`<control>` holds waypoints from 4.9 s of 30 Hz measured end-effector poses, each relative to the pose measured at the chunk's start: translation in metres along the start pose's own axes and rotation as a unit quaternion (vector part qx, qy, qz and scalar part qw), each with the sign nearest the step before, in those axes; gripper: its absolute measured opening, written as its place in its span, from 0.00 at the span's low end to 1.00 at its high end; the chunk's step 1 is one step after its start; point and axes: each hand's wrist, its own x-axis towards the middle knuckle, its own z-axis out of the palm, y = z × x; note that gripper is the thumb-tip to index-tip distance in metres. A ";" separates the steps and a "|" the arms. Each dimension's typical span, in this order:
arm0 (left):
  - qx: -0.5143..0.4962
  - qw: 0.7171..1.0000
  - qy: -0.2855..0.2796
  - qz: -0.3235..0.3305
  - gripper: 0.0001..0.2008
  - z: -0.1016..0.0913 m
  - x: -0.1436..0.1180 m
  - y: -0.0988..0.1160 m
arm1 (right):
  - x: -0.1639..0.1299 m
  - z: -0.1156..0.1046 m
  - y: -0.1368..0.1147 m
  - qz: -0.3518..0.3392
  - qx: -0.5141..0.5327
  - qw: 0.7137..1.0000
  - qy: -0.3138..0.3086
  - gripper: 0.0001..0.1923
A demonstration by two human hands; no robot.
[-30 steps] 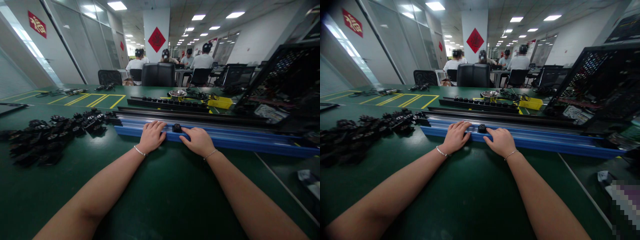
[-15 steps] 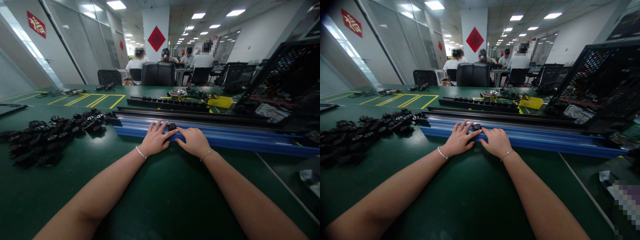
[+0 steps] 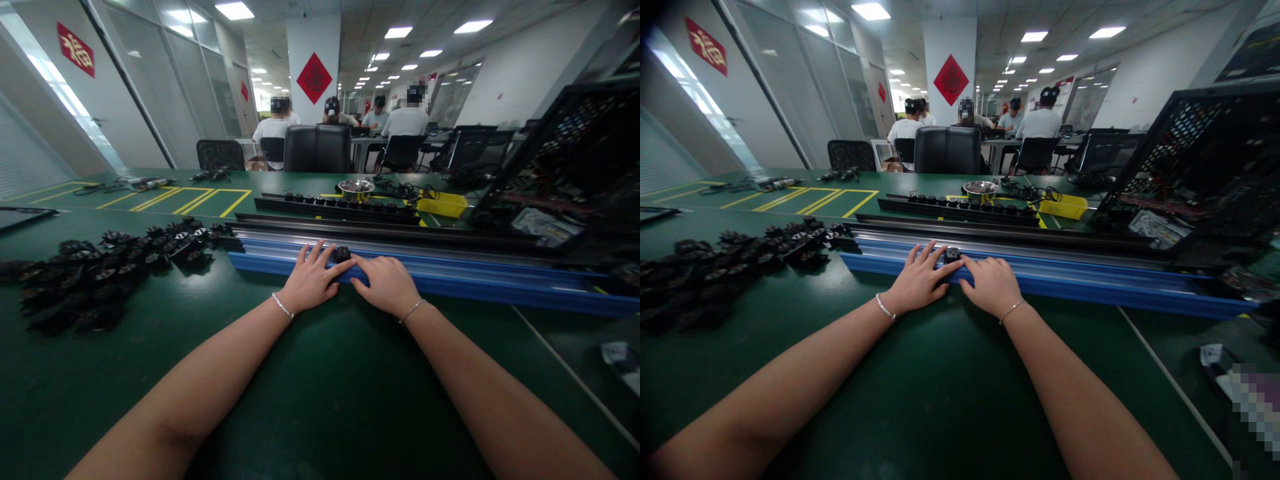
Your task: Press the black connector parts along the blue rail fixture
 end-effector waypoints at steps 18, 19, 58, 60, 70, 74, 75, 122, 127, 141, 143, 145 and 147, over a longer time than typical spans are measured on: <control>0.036 0.999 0.002 -0.039 0.31 0.003 0.001 0.008 | 0.000 0.012 0.001 0.004 -0.035 0.998 0.055 0.25; 0.036 0.999 0.003 -0.038 0.30 0.003 0.001 0.008 | 0.000 0.012 0.001 0.004 -0.034 0.998 0.055 0.25; 0.045 0.981 -0.022 -0.189 0.26 -0.012 -0.011 -0.005 | 0.000 0.015 0.005 -0.005 -0.029 0.997 0.069 0.17; 0.048 0.979 -0.031 -0.197 0.26 -0.014 -0.012 -0.007 | 0.000 0.015 0.005 -0.004 -0.028 0.997 0.071 0.17; 0.063 0.972 -0.028 -0.224 0.26 -0.013 -0.015 -0.013 | 0.000 0.012 0.004 0.001 -0.022 0.998 0.067 0.16; 0.049 0.971 -0.019 -0.231 0.27 -0.010 -0.015 -0.013 | 0.000 0.013 0.004 0.001 -0.018 0.997 0.072 0.17; 0.049 0.971 -0.016 -0.233 0.28 -0.009 -0.015 -0.013 | 0.000 0.013 0.004 0.001 -0.017 0.997 0.073 0.17; 0.025 0.936 0.018 -0.350 0.22 -0.014 -0.038 -0.055 | -0.018 0.016 0.005 0.061 0.015 0.992 0.105 0.18; 0.028 0.932 0.033 -0.359 0.22 -0.013 -0.043 -0.064 | -0.018 0.015 0.005 0.055 0.016 0.992 0.109 0.18; 0.025 0.930 0.053 -0.364 0.22 -0.010 -0.051 -0.094 | -0.018 0.015 0.006 0.054 0.015 0.992 0.109 0.18; 0.028 0.937 0.055 -0.343 0.23 -0.007 -0.053 -0.103 | -0.018 0.014 0.005 0.054 0.015 0.992 0.109 0.18; 0.030 0.936 0.064 -0.345 0.23 -0.006 -0.055 -0.110 | -0.018 0.014 0.005 0.055 0.016 0.992 0.109 0.17; 0.024 0.928 0.073 -0.364 0.23 -0.006 -0.056 -0.114 | -0.018 0.015 0.005 0.054 0.017 0.992 0.109 0.17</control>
